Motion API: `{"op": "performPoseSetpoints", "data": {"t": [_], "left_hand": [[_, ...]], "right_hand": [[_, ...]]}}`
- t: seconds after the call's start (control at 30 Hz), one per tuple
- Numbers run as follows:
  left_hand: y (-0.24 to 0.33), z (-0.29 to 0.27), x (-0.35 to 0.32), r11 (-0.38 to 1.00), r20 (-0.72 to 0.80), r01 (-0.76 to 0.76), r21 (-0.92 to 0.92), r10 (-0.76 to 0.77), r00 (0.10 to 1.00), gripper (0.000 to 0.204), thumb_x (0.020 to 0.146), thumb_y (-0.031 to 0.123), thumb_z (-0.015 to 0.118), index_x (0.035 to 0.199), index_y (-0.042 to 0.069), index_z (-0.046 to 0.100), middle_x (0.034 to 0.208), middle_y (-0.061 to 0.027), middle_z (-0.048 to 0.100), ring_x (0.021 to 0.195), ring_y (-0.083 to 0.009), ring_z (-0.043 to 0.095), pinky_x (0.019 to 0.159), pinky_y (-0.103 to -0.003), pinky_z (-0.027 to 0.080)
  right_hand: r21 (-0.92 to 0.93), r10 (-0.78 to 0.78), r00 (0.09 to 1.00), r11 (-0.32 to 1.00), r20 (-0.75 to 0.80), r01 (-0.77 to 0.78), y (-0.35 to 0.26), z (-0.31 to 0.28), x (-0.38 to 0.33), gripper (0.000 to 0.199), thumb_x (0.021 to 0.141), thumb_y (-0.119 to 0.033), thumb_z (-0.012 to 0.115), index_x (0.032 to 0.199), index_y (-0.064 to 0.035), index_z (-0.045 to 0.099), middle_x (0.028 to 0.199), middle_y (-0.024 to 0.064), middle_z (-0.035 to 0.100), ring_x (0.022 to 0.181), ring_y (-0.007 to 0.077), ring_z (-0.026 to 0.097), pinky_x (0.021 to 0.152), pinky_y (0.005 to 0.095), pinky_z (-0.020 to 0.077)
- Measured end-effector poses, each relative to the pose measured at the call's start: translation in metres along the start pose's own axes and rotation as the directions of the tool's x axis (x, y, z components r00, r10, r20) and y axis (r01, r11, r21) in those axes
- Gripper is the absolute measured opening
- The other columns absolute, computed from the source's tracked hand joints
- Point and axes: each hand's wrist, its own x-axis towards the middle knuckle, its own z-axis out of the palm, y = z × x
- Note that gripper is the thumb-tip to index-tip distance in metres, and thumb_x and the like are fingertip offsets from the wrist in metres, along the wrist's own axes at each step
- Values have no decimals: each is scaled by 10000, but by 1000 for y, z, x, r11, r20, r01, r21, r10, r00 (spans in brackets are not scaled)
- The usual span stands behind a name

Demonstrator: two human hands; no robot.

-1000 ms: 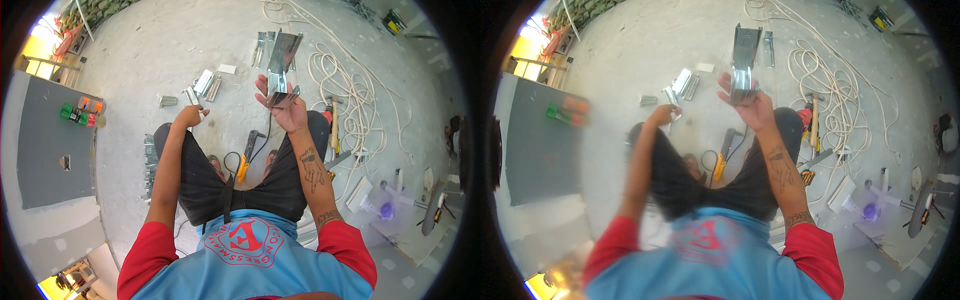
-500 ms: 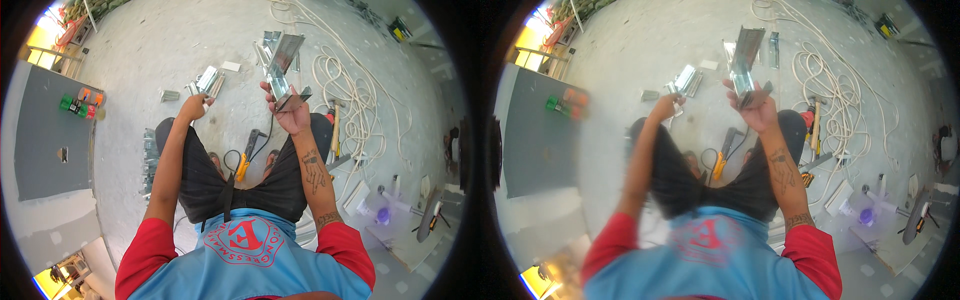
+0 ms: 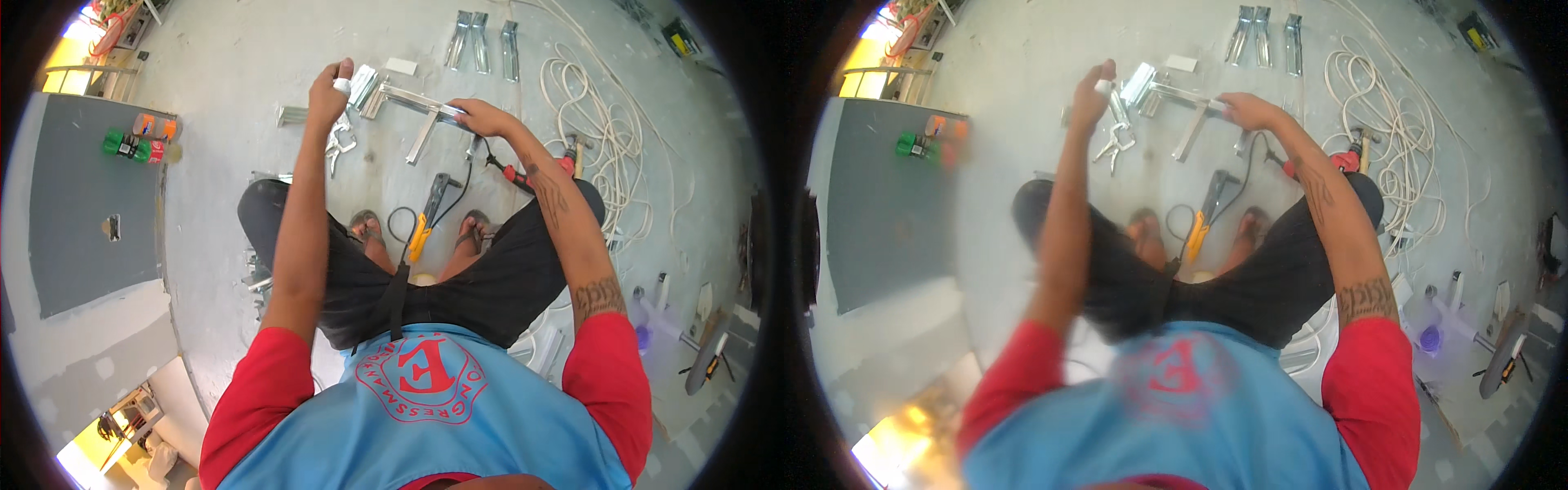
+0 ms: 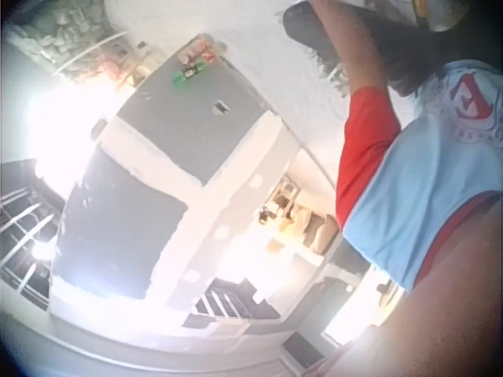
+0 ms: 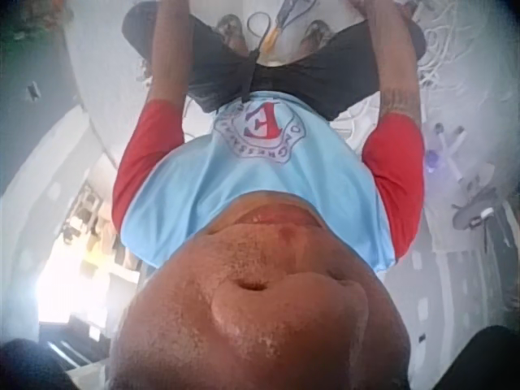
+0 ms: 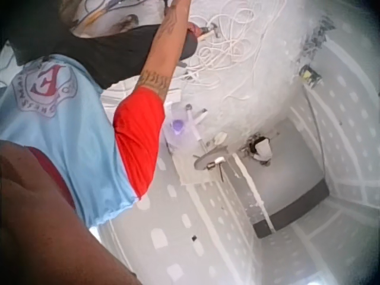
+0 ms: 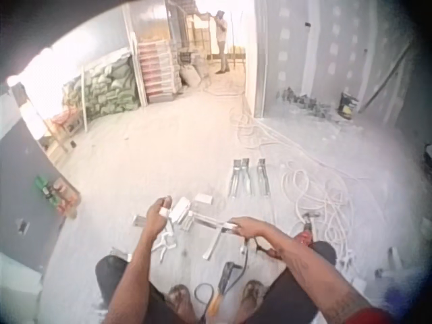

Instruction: Assembling and fastening small metal framing components using tools.

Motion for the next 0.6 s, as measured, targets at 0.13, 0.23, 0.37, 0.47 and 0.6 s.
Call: {"op": "performPoseSetpoints", "data": {"t": [0.13, 0.23, 0.37, 0.47, 0.6], "left_hand": [[-134, 40, -32, 783, -188, 591, -196, -621, 761, 559, 942, 477, 459, 918, -41, 666, 866, -237, 663, 842, -337, 644, 749, -429, 474], [-189, 69, -91, 689, -256, 712, 135, -669, 697, 555, 946, 448, 414, 879, -48, 655, 883, -264, 651, 879, -423, 624, 769, -485, 462], [-173, 130, -151, 675, -131, 665, 318, -664, 736, 537, 946, 438, 406, 908, -38, 651, 906, -269, 650, 893, -425, 618, 786, -485, 462], [-182, 128, -167, 626, -163, 737, 255, -723, 671, 511, 947, 428, 422, 929, -28, 650, 942, -270, 648, 905, -422, 615, 801, -475, 463], [-181, 152, -159, 820, -241, 547, 169, -503, 830, 411, 916, 373, 535, 1015, -9, 651, 939, -217, 645, 913, -391, 600, 817, -439, 464]], "right_hand": [[-50, 13, 994, 999, 108, -7, 12, 42, 47, 360, 881, -110, 545, 1235, -46, 538, 1113, 191, 625, 1023, 339, 587, 906, 396, 442], [-157, 61, 981, 987, 184, -33, 16, 82, 77, 398, 839, -67, 496, 1233, -82, 552, 1101, 197, 623, 976, 379, 598, 845, 424, 480], [-6, 124, 988, 992, -89, -125, 82, 134, 61, 360, 838, -48, 484, 1180, -100, 581, 1079, 192, 615, 988, 380, 575, 879, 427, 463], [18, 140, 982, 990, -124, -139, 67, 160, 77, 319, 895, -96, 529, 1211, -92, 576, 1078, 178, 592, 1019, 341, 563, 890, 392, 443], [28, 219, 941, 975, -258, -219, 76, 176, 76, 324, 887, -73, 524, 1207, -76, 577, 1071, 168, 571, 1015, 348, 550, 897, 391, 435]]}}
